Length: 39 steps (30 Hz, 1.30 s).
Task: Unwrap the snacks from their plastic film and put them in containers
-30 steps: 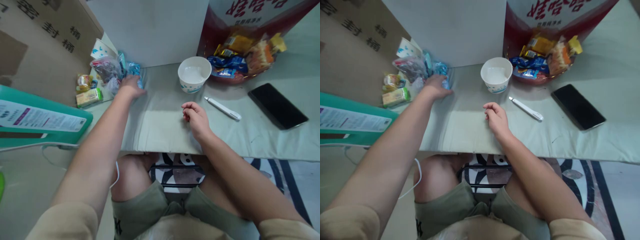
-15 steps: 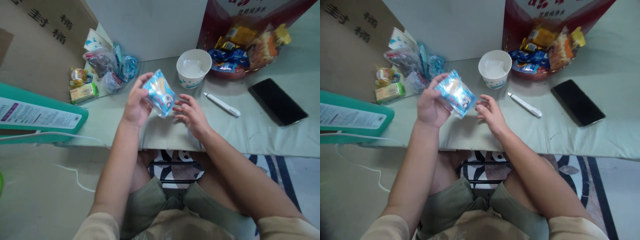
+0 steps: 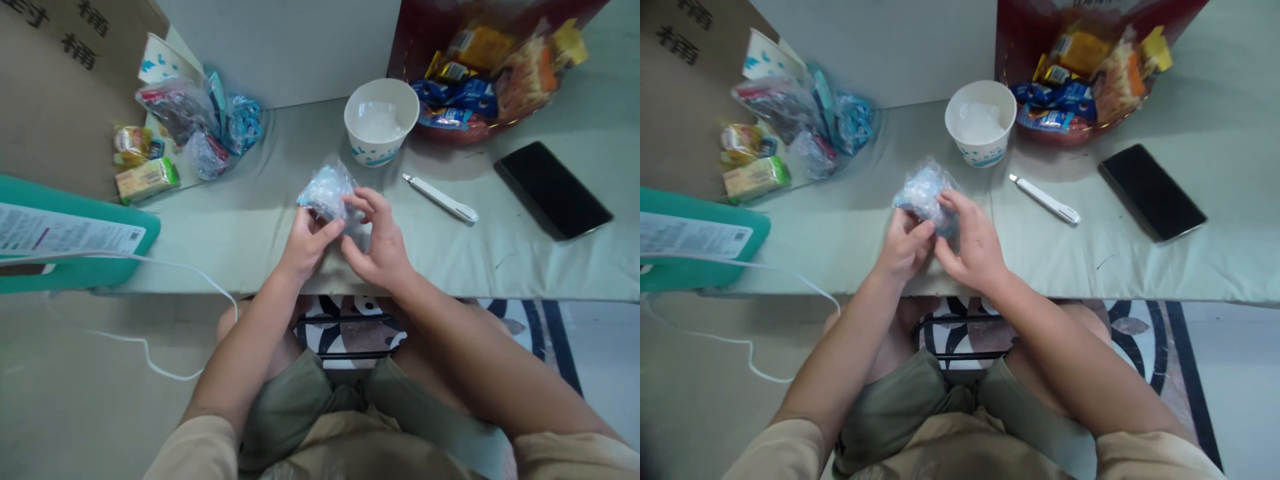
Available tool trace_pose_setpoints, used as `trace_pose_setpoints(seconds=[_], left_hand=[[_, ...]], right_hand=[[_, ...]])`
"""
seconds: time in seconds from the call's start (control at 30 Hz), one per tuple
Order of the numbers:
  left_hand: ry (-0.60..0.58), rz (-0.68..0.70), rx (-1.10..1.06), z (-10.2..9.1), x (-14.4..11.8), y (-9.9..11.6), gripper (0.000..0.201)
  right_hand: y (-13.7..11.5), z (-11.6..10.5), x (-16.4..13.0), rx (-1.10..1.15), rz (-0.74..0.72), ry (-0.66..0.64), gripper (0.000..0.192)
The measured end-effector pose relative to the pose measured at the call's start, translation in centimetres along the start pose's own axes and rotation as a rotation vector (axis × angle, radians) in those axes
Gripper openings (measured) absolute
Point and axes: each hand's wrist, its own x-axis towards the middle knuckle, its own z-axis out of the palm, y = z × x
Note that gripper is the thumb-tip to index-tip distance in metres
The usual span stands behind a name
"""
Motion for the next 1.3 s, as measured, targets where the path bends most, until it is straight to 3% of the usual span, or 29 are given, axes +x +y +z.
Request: trace_pose_setpoints(seconds=[0.13, 0.23, 0.3, 0.43, 0.57, 0.63, 0.7, 0.83, 1.0, 1.07, 1.2, 1.3], left_hand=[[0.133, 0.000, 0.051, -2.0, 1.3, 0.0, 0.079], [0.202, -0.039, 0.033, -3.1, 1.8, 0.4, 0.070], [0.216, -0.070, 0.016, -3.3, 1.9, 0.6, 0.057], [0.156, -0.149, 0.017, -3.8, 2.1, 1.3, 0.047], [-0.032, -0.251, -0.014, -4.9, 2.2, 2.1, 0.060], [-0.094, -0.237, 0.012, -5.3, 2.1, 2.2, 0.072], [-0.083, -0.175, 0.076, -5.4, 2.1, 2.1, 0.076], [-0.034, -0.045, 0.237, -5.6, 2.5, 1.6, 0.053], [0.077, 0.135, 0.365, -6.1, 3.1, 0.6, 0.065], [0.096, 0.155, 0.440, -5.9, 3.1, 0.5, 0.059], [-0.036, 0.203, 0.701, -5.0, 2.8, 1.4, 0.039], [-0.181, 0.190, 0.866, -4.4, 2.5, 2.0, 0.053]], right_hand=[[-0.7, 0.1, -0.2, 0.055, -0.020, -0.163, 0.046], [-0.2, -1.8, 0.5, -0.108, 0.070, -0.057, 0.031], [0.9, -4.0, 1.0, -0.318, 0.135, 0.047, 0.032], [3.7, -8.5, 0.9, -0.733, 0.352, 0.111, 0.044], [5.1, -10.4, 0.2, -0.874, 0.429, 0.051, 0.025], [5.1, -10.3, 0.2, -0.853, 0.428, 0.044, 0.013], [4.9, -10.0, 0.4, -0.822, 0.435, 0.043, 0.007], [4.5, -9.3, 0.8, -0.703, 0.318, 0.057, 0.010], [3.2, -8.5, 0.6, -0.524, 0.185, 0.041, 0.017], [2.3, -8.1, 0.3, -0.448, 0.148, 0.045, 0.018], [0.9, -7.2, 0.1, -0.343, 0.099, 0.073, 0.019], [0.3, -6.3, 0.2, -0.324, 0.055, 0.015, 0.017]])
